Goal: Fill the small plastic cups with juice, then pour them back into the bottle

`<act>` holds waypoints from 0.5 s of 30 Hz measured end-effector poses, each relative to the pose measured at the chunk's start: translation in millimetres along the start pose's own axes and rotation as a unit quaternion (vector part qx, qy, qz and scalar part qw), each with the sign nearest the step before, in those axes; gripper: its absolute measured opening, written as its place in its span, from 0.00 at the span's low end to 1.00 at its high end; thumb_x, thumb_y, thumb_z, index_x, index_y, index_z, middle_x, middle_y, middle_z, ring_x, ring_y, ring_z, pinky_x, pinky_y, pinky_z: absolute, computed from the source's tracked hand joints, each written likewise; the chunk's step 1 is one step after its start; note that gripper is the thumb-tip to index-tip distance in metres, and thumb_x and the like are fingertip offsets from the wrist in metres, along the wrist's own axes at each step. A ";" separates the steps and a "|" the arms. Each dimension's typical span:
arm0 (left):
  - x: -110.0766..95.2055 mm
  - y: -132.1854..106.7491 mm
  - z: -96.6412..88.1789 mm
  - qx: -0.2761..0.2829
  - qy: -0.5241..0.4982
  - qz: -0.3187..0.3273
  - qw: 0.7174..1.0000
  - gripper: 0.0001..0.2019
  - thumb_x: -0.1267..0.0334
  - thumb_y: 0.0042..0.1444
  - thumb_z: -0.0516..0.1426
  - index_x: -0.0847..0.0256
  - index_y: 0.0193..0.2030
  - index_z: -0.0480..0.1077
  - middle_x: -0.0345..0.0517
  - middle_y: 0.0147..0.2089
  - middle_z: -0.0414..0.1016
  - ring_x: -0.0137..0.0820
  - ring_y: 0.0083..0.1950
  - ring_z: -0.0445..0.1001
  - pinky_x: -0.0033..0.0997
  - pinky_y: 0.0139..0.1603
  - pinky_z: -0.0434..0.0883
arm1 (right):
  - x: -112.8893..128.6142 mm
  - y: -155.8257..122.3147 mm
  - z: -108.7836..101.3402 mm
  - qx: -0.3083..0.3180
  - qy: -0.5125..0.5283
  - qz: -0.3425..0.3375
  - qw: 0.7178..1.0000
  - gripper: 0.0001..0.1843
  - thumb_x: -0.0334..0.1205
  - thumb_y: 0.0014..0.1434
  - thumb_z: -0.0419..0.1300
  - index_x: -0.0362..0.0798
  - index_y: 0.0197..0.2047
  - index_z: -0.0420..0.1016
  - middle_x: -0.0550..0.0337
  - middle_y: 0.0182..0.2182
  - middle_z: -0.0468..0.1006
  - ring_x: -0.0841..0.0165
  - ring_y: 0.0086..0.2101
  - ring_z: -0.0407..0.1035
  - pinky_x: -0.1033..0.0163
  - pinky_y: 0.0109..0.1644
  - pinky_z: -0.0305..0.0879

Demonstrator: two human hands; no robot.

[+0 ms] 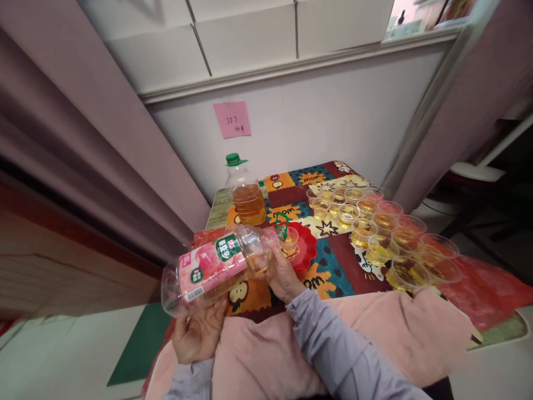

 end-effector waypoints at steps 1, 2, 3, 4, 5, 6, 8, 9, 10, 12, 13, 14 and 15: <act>0.2 0.1 7.0 -0.033 0.037 0.017 0.999 0.29 0.43 0.72 0.53 0.44 0.76 0.66 0.50 0.70 0.80 0.46 0.68 0.80 0.49 0.61 0.82 | -0.1 -0.9 0.7 -0.004 -0.003 -0.003 1.000 0.33 0.68 0.63 0.67 0.59 0.64 0.76 0.57 0.54 0.86 0.59 0.45 0.83 0.56 0.38 0.83; 0.0 0.1 15.2 -0.072 0.071 0.042 0.994 0.29 0.42 0.70 0.55 0.44 0.74 0.69 0.50 0.69 0.81 0.49 0.67 0.80 0.53 0.59 0.83 | -0.2 -1.9 1.6 -0.008 -0.008 -0.009 1.000 0.34 0.67 0.63 0.68 0.60 0.65 0.75 0.57 0.55 0.85 0.59 0.46 0.82 0.55 0.39 0.84; -0.6 -0.1 24.5 -0.105 0.101 0.076 0.986 0.31 0.40 0.67 0.57 0.45 0.73 0.71 0.52 0.69 0.81 0.53 0.67 0.80 0.56 0.57 0.83 | -0.3 -3.1 2.4 -0.013 -0.013 -0.019 1.000 0.34 0.66 0.62 0.68 0.61 0.66 0.74 0.58 0.57 0.85 0.58 0.47 0.82 0.54 0.40 0.84; -1.3 -0.2 34.2 -0.126 0.127 0.115 0.977 0.33 0.38 0.65 0.59 0.47 0.73 0.71 0.53 0.71 0.79 0.57 0.69 0.77 0.60 0.58 0.83 | -0.5 -4.3 3.2 -0.019 -0.019 -0.030 0.999 0.34 0.65 0.62 0.69 0.62 0.67 0.74 0.59 0.58 0.84 0.57 0.49 0.82 0.53 0.42 0.84; -2.1 -0.4 42.6 -0.144 0.150 0.157 0.965 0.35 0.38 0.64 0.60 0.48 0.74 0.70 0.52 0.73 0.76 0.59 0.72 0.74 0.61 0.59 0.82 | -0.7 -5.5 3.8 -0.025 -0.025 -0.045 0.998 0.35 0.63 0.61 0.70 0.62 0.68 0.73 0.59 0.59 0.84 0.57 0.51 0.81 0.52 0.46 0.84; -2.9 -0.6 48.7 -0.163 0.171 0.197 0.951 0.36 0.38 0.63 0.61 0.49 0.74 0.70 0.51 0.75 0.74 0.60 0.75 0.70 0.60 0.61 0.81 | -0.9 -6.6 4.2 -0.031 -0.029 -0.063 0.997 0.36 0.61 0.61 0.70 0.62 0.69 0.73 0.59 0.59 0.84 0.57 0.53 0.81 0.51 0.50 0.83; -2.0 0.2 52.0 -0.187 0.203 0.246 0.929 0.36 0.34 0.64 0.59 0.53 0.71 0.73 0.51 0.76 0.72 0.58 0.79 0.64 0.57 0.66 0.78 | -1.0 -8.8 4.7 -0.038 -0.044 -0.102 0.993 0.37 0.58 0.59 0.72 0.60 0.69 0.74 0.58 0.60 0.84 0.56 0.59 0.78 0.48 0.61 0.78; -1.7 0.1 49.0 -0.204 0.226 0.273 0.913 0.37 0.31 0.65 0.55 0.56 0.69 0.74 0.52 0.75 0.73 0.58 0.79 0.64 0.57 0.69 0.75 | -0.8 -9.9 5.0 -0.036 -0.060 -0.121 0.990 0.35 0.57 0.58 0.73 0.58 0.67 0.76 0.57 0.60 0.84 0.55 0.61 0.77 0.47 0.66 0.74; -1.4 -0.4 44.1 -0.219 0.254 0.299 0.893 0.39 0.29 0.66 0.51 0.58 0.68 0.75 0.54 0.73 0.75 0.58 0.78 0.65 0.59 0.72 0.72 | -0.4 -11.0 5.5 -0.032 -0.083 -0.138 0.986 0.33 0.57 0.57 0.74 0.56 0.63 0.79 0.55 0.62 0.83 0.53 0.64 0.75 0.46 0.70 0.70; -2.6 -4.6 32.2 -0.258 0.336 0.367 0.828 0.37 0.31 0.68 0.50 0.58 0.70 0.72 0.56 0.71 0.76 0.59 0.76 0.69 0.65 0.73 0.69 | 1.0 -13.2 6.7 -0.018 -0.139 -0.166 0.976 0.29 0.58 0.55 0.75 0.53 0.55 0.84 0.52 0.64 0.81 0.49 0.68 0.70 0.44 0.74 0.65; -3.1 -7.0 26.1 -0.264 0.357 0.381 0.811 0.37 0.33 0.67 0.52 0.57 0.72 0.69 0.57 0.73 0.74 0.60 0.76 0.69 0.68 0.74 0.68 | 1.9 -14.2 7.4 -0.010 -0.165 -0.176 0.970 0.27 0.59 0.55 0.75 0.52 0.53 0.85 0.51 0.66 0.80 0.48 0.70 0.67 0.43 0.74 0.64; -4.3 -9.9 20.7 -0.266 0.378 0.388 0.798 0.39 0.33 0.65 0.56 0.57 0.74 0.66 0.59 0.75 0.72 0.61 0.76 0.68 0.69 0.73 0.67 | 2.9 -15.1 8.1 -0.001 -0.187 -0.186 0.965 0.27 0.60 0.55 0.75 0.52 0.51 0.85 0.51 0.67 0.79 0.47 0.72 0.64 0.43 0.75 0.64; -6.5 -13.1 16.2 -0.263 0.392 0.388 0.792 0.42 0.33 0.60 0.62 0.57 0.74 0.66 0.61 0.76 0.69 0.63 0.77 0.67 0.70 0.74 0.66 | 3.8 -15.8 8.6 0.007 -0.202 -0.193 0.960 0.27 0.61 0.55 0.75 0.51 0.51 0.85 0.50 0.69 0.77 0.47 0.74 0.60 0.43 0.75 0.64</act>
Point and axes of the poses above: each hand's wrist, its own y-axis towards the middle knuckle, its own z-axis out of the palm, x = y × z, the point moved 3 cm from there along y, towards the middle knuckle
